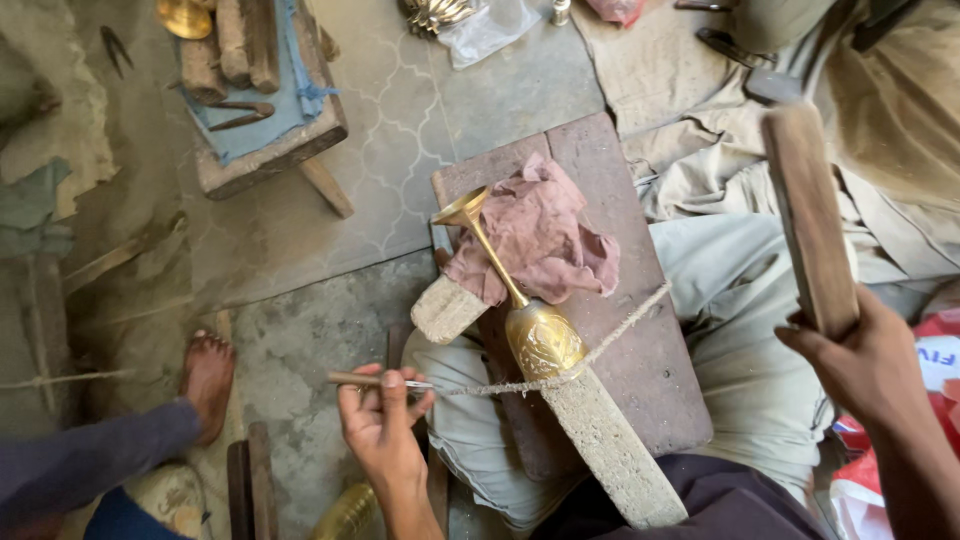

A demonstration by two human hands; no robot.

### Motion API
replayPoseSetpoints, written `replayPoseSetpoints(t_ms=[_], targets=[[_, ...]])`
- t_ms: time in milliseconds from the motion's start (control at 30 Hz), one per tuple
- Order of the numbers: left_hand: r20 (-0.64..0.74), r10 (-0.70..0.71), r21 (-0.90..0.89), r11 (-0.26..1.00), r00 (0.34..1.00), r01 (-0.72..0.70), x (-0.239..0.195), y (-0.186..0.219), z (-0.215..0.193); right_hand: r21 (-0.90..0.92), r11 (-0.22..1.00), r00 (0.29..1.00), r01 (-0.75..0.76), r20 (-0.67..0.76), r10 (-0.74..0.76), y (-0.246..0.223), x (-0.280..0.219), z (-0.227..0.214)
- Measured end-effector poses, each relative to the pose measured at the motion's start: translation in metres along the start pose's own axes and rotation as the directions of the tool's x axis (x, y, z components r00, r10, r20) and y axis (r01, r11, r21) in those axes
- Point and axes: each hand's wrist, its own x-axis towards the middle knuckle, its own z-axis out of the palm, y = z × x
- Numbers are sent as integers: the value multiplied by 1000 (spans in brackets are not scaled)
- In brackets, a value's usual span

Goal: The person hammers a brass candlestick holder using a wooden mallet and a metal punch to create decorative patterns. They adjust the object's position on a wooden block and continue striking it repeatedly.

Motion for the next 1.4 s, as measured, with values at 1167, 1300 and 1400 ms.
replayPoseSetpoints(t_ms=[1167,1300,1400], targets=[[931,-94,355,446,351,-822,-11,111,165,281,939,966,198,109,-236,-70,-13,7],[929,-67,351,469,363,-811,-12,110,162,-337,883,943,327,174,-283,-77,-6,-1],[929,-52,347,463,365,-816,-14,110,161,-106,978,972,180,174,-160,-80,-6,-2]])
